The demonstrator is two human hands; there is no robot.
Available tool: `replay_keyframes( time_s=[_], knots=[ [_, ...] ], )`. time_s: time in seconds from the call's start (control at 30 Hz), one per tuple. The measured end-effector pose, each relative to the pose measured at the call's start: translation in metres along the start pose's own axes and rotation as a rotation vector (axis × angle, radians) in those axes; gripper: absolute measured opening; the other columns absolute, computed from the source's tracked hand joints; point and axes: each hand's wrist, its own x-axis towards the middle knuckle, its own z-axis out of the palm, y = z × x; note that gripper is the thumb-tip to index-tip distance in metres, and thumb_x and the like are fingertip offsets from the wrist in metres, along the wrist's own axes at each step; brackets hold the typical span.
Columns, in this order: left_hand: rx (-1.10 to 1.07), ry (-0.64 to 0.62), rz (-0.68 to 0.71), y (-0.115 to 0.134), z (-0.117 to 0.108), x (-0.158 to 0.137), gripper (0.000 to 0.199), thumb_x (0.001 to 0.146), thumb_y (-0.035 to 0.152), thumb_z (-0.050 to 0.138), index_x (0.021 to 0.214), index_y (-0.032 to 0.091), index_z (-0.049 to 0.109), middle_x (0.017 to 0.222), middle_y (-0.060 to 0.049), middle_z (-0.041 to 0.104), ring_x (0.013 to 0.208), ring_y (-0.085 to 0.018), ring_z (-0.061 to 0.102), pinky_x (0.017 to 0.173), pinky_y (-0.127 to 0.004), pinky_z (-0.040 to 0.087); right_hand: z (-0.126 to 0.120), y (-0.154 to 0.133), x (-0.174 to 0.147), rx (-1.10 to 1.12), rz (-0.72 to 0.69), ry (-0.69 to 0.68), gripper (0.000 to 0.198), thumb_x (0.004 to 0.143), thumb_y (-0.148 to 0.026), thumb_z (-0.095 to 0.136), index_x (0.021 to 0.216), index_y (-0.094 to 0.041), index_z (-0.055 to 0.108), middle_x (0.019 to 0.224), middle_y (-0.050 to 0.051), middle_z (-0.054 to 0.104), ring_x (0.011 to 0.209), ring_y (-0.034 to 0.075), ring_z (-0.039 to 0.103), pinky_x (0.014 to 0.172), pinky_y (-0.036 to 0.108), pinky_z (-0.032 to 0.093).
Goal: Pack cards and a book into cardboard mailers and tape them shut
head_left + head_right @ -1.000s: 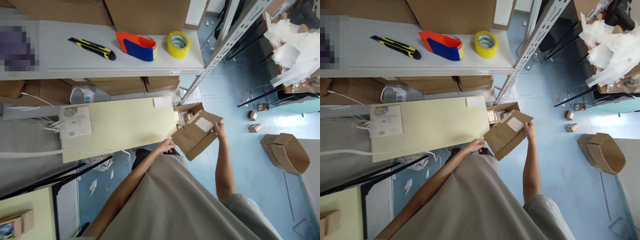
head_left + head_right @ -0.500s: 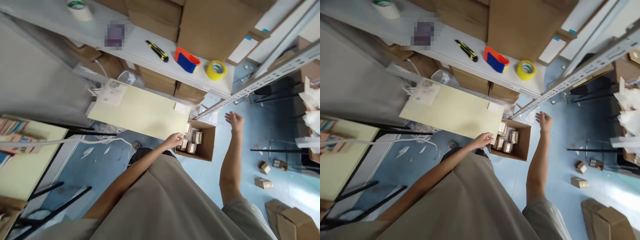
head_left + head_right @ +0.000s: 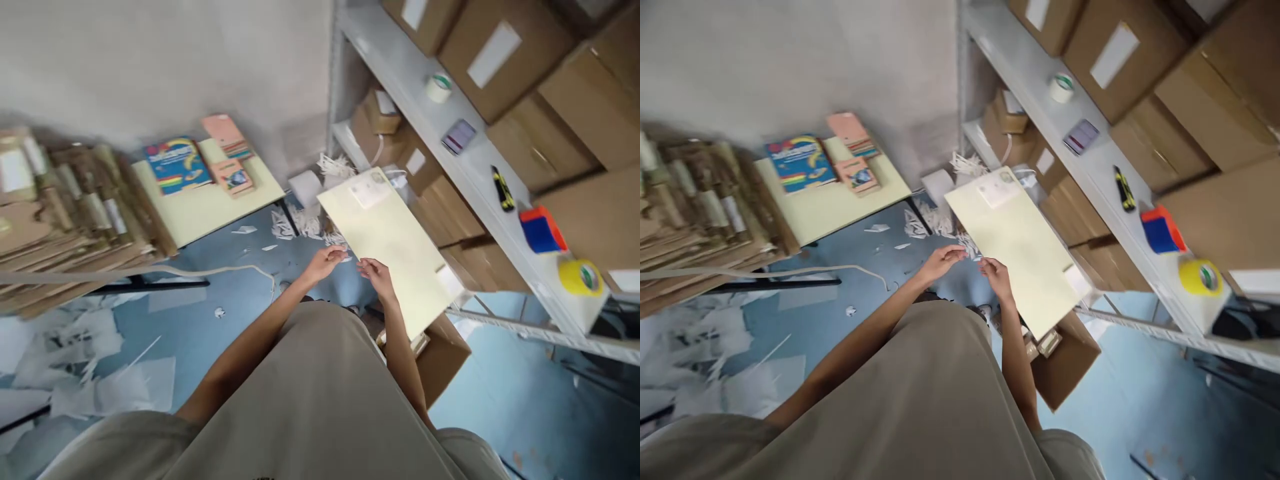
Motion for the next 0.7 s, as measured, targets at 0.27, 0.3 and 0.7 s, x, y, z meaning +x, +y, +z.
replay_keyframes(
  time_s=[0.27,0.3,0.7],
  knots=[
    [-0.194,0.544,0.25,0.037,-0.226,-0.067,0.047,0.087,0.054,0.087,0.117,0.018,0.082,0.115,-0.016,0.088,0.111,-0.032,0.083,0.111,-0.051,0.063,0.251,-0.069,0.058,-0.219,-0.139,-0.449,0.066,0.086,-0.084,0.082,0.116,-0.025,0.083,0.121,0.013,0.089,0.107,0.033,0.087,0.097,0.049,0.071],
    [-0.207,0.614,0.271,0.038,-0.25,-0.078,0.049,0.087,0.055,0.087,0.118,0.017,0.082,0.116,-0.016,0.088,0.112,-0.032,0.083,0.111,-0.051,0.063,0.279,-0.075,0.061,-0.237,-0.153,-0.495,0.067,0.086,-0.085,0.082,0.116,-0.024,0.083,0.121,0.013,0.089,0.106,0.033,0.087,0.096,0.049,0.071],
    [-0.031,1.359,0.345,0.039,-0.476,-0.193,0.048,0.093,0.057,0.082,0.121,0.018,0.079,0.126,-0.016,0.085,0.122,-0.03,0.082,0.116,-0.048,0.063,0.556,-0.103,0.09,-0.311,-0.238,-0.874,0.066,0.088,-0.086,0.08,0.111,-0.024,0.081,0.106,0.01,0.088,0.089,0.024,0.085,0.086,0.041,0.071]
  ],
)
